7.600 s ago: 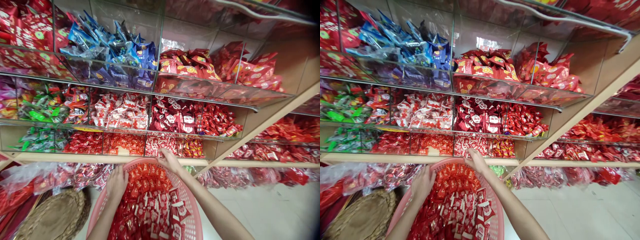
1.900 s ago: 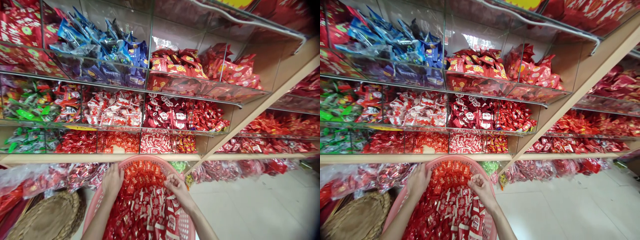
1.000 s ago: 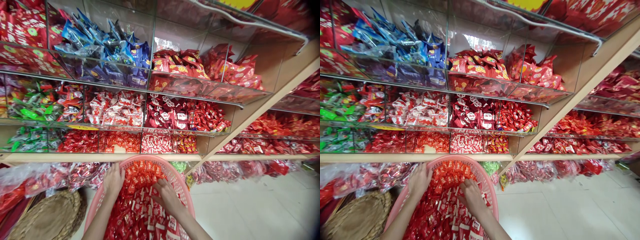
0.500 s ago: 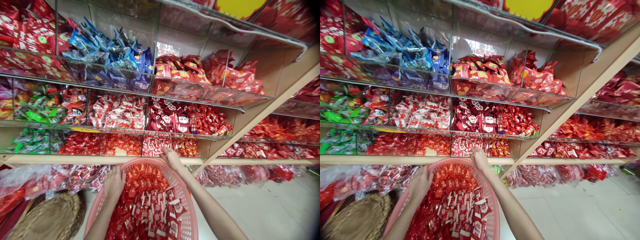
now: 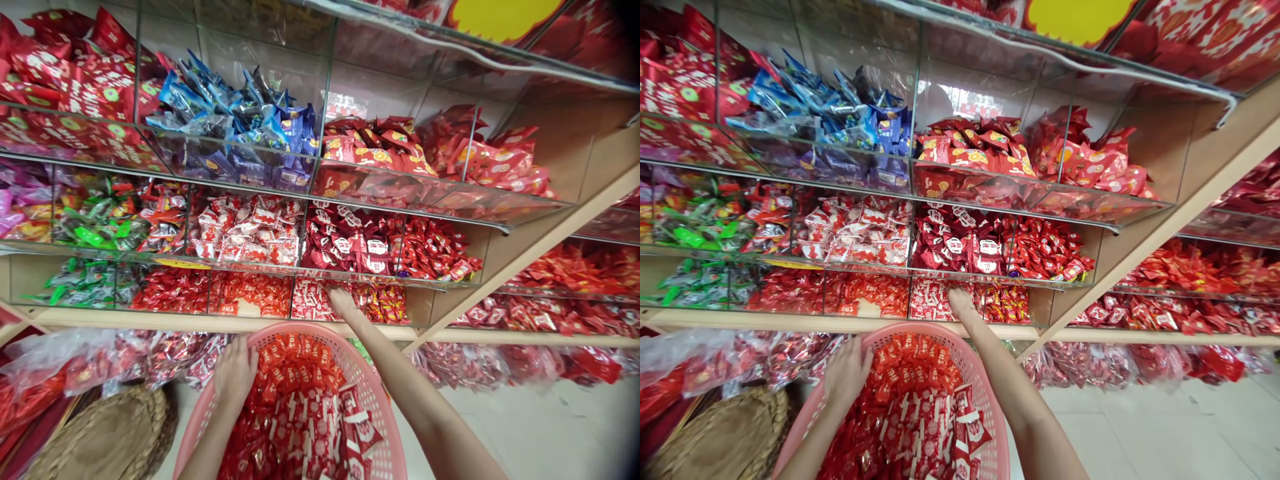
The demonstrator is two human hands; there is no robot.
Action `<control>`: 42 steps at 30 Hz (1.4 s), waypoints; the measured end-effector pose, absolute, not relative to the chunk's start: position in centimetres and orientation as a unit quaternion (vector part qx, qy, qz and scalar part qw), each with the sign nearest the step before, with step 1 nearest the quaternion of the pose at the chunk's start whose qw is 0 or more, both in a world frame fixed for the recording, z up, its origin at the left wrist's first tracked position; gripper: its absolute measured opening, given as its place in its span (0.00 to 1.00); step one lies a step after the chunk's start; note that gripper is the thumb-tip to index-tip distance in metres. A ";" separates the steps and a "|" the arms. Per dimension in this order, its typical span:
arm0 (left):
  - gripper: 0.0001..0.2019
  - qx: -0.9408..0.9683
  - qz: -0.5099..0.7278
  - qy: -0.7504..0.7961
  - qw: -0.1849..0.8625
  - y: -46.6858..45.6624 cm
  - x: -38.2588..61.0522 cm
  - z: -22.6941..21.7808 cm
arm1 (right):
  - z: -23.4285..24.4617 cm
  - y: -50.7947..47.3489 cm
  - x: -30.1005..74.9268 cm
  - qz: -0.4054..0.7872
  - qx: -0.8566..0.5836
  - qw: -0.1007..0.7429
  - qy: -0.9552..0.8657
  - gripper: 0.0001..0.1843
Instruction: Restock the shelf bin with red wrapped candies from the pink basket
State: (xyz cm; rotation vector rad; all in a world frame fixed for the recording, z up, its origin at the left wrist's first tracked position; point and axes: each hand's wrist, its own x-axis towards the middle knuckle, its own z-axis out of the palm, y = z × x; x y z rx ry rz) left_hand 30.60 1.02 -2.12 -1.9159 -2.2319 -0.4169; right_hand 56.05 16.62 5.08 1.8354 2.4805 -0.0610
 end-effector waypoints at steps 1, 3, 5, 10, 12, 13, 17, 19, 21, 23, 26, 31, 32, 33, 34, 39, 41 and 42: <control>0.19 -0.642 -0.141 -0.749 0.085 1.0 30.6 -2.2 | 5.1 16.6 56.1 -0.020 0.596 0.027 0.802 0.18; 0.19 -0.643 -0.143 -0.748 0.084 1.0 30.6 -2.2 | 5.2 16.6 56.2 -0.018 0.599 0.022 0.800 0.17; 0.19 -0.644 -0.144 -0.747 0.083 1.1 30.5 -2.2 | 5.5 16.4 56.3 -0.015 0.601 0.012 0.799 0.16; 0.19 -0.640 -0.139 -0.751 0.084 1.1 30.6 -2.1 | 6.8 14.2 56.6 0.001 0.587 -0.051 0.808 0.15; 0.19 -0.637 -0.135 -0.754 0.084 1.1 30.7 -2.0 | 7.3 12.3 56.5 -0.001 0.554 -0.119 0.824 0.13; 0.19 -0.638 -0.133 -0.754 0.083 1.1 30.7 -2.0 | 7.4 11.1 56.4 -0.011 0.533 -0.153 0.832 0.12; 0.19 -0.642 -0.130 -0.751 0.082 1.1 30.7 -1.8 | 6.8 4.9 55.3 -0.086 0.474 -0.222 0.848 0.09; 0.19 -0.644 -0.130 -0.749 0.086 1.1 30.6 -1.8 | 5.9 1.7 54.6 -0.108 0.467 -0.220 0.850 0.10; 0.19 -0.645 -0.131 -0.748 0.089 1.1 30.6 -1.9 | 4.7 -1.1 54.0 -0.127 0.470 -0.199 0.851 0.11; 0.18 -0.642 -0.129 -0.750 0.089 1.1 30.7 -1.9 | 3.5 -3.2 53.5 -0.139 0.474 -0.168 0.853 0.12; 0.19 -0.640 -0.123 -0.753 0.085 1.1 30.7 -1.9 | 2.1 -5.1 53.0 -0.131 0.486 -0.124 0.855 0.12; 0.19 -0.642 -0.125 -0.752 0.079 1.1 30.7 -1.9 | 0.9 -6.0 52.1 -0.088 0.494 -0.055 0.863 0.09; 0.19 -0.642 -0.126 -0.752 0.079 1.1 30.7 -1.9 | 0.8 -6.0 51.9 -0.082 0.492 -0.044 0.865 0.08; 0.19 -0.641 -0.127 -0.753 0.078 1.1 30.7 -1.8 | 0.6 -6.0 51.7 -0.075 0.493 -0.035 0.866 0.08; 0.19 -0.641 -0.128 -0.753 0.079 1.1 30.7 -1.8 | 0.5 -6.1 51.6 -0.070 0.493 -0.030 0.867 0.08; 0.19 -0.640 -0.129 -0.753 0.083 1.1 30.6 -1.8 | -0.1 -6.0 51.0 -0.048 0.488 -0.033 0.871 0.06; 0.19 -0.640 -0.130 -0.753 0.085 1.1 30.6 -1.9 | -0.1 -5.9 50.8 -0.043 0.489 -0.033 0.870 0.06; 0.19 -0.640 -0.131 -0.752 0.087 1.1 30.6 -1.9 | -0.2 -5.8 50.8 -0.042 0.490 -0.033 0.870 0.06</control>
